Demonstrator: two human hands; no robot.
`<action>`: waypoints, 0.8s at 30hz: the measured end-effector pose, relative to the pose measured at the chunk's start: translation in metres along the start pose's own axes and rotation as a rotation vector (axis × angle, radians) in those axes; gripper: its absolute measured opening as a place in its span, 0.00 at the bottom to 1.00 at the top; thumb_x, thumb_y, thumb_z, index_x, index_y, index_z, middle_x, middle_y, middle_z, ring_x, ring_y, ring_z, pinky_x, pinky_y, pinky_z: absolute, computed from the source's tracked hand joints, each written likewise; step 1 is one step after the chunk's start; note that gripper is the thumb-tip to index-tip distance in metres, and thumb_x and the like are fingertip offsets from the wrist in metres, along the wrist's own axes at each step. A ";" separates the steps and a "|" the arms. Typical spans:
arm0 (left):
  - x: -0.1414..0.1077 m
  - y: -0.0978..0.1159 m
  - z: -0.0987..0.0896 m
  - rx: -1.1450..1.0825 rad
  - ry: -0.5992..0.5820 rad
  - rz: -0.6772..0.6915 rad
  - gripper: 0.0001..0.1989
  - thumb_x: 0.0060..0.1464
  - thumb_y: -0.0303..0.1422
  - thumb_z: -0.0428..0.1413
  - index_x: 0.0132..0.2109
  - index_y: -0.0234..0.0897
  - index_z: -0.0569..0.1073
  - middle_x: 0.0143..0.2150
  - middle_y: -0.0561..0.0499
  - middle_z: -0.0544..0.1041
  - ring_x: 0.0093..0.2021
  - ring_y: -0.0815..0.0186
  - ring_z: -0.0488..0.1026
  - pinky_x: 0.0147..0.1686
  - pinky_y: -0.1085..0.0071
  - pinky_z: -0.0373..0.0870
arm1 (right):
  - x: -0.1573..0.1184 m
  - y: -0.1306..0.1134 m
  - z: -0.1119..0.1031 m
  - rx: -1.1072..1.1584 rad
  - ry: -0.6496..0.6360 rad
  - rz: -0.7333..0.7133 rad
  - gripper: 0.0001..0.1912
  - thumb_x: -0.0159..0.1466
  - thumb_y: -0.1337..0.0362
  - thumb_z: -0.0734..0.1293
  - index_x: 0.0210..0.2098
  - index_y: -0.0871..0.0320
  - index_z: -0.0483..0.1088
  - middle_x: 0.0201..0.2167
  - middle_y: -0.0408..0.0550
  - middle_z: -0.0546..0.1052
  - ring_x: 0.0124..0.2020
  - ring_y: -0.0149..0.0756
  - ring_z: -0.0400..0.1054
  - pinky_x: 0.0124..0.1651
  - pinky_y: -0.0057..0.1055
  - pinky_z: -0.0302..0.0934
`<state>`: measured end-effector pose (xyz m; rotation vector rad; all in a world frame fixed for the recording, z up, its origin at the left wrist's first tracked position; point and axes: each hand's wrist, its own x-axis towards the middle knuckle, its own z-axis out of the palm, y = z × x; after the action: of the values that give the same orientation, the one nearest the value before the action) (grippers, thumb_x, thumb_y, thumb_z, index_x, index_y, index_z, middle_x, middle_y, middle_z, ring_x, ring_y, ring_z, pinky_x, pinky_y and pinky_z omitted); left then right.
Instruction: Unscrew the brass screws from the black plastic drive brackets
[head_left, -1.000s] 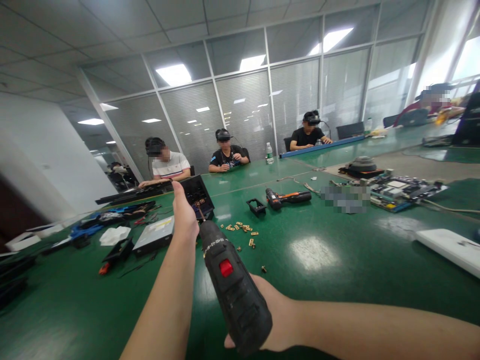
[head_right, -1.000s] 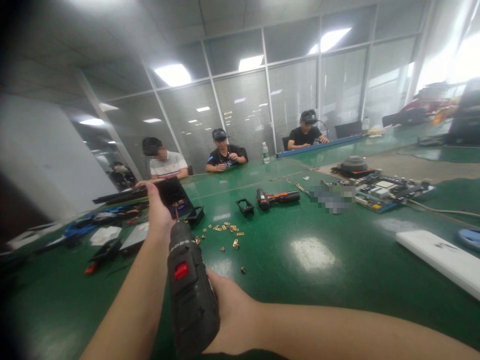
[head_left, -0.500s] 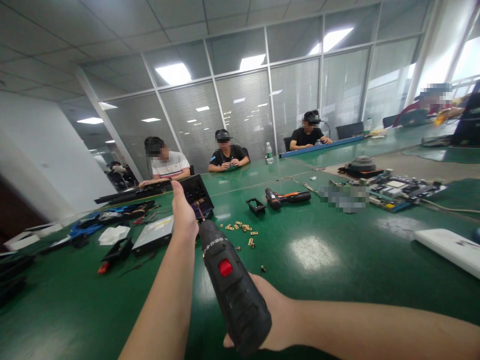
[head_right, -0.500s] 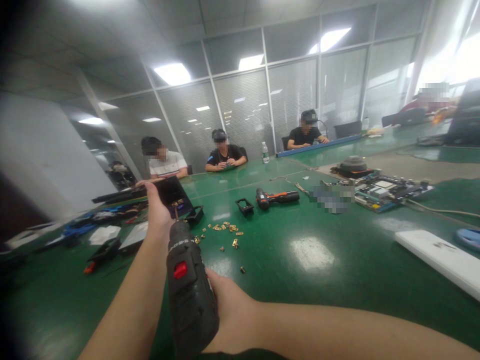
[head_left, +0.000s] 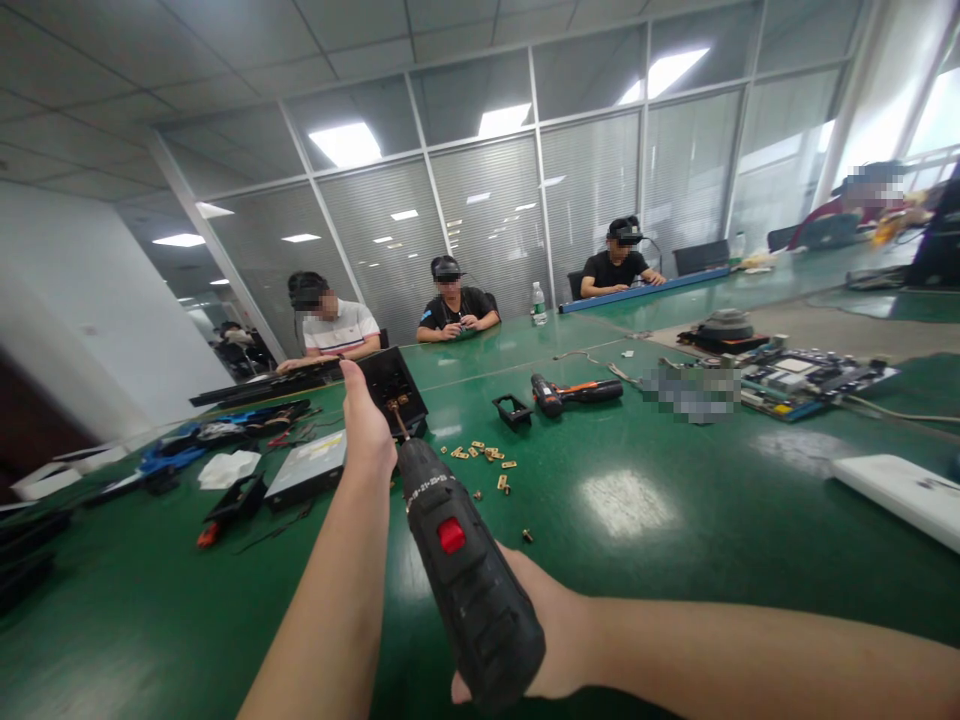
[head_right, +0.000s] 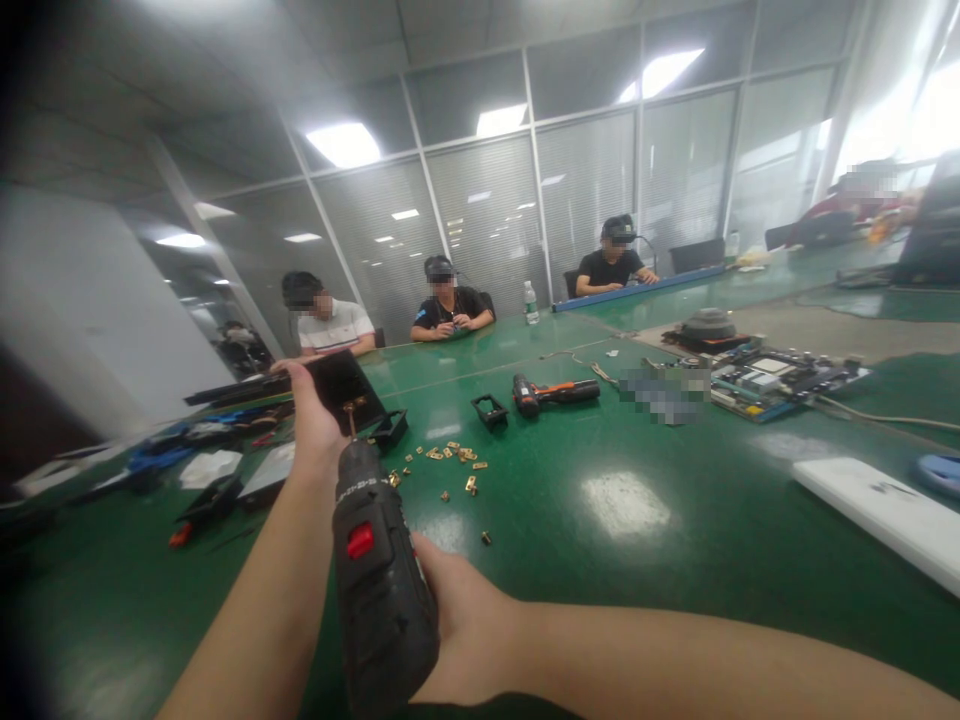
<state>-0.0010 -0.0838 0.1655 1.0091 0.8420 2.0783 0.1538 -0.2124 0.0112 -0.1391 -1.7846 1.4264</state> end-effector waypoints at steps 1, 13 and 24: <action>0.000 0.000 0.000 -0.003 -0.004 0.005 0.23 0.69 0.52 0.51 0.44 0.40 0.82 0.44 0.47 0.86 0.56 0.60 0.82 0.55 0.69 0.78 | -0.001 -0.005 0.000 0.093 0.003 -0.028 0.49 0.51 0.48 0.84 0.64 0.53 0.62 0.37 0.42 0.74 0.37 0.38 0.72 0.51 0.42 0.70; 0.003 -0.002 -0.002 0.014 -0.006 0.021 0.24 0.67 0.55 0.52 0.45 0.42 0.81 0.47 0.46 0.86 0.54 0.59 0.83 0.51 0.69 0.79 | -0.012 -0.004 -0.002 -0.004 0.254 -0.140 0.57 0.47 0.56 0.81 0.69 0.50 0.52 0.53 0.52 0.69 0.47 0.42 0.69 0.53 0.40 0.66; 0.004 -0.003 -0.002 -0.024 -0.007 0.009 0.22 0.69 0.52 0.52 0.46 0.41 0.82 0.46 0.47 0.86 0.57 0.60 0.82 0.53 0.70 0.79 | -0.020 -0.010 -0.008 -0.556 0.483 -0.481 0.56 0.45 0.62 0.76 0.70 0.51 0.51 0.64 0.59 0.58 0.66 0.60 0.60 0.69 0.53 0.57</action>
<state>-0.0037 -0.0794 0.1634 1.0082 0.8092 2.0862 0.1757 -0.2208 0.0097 -0.2915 -1.6114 0.4827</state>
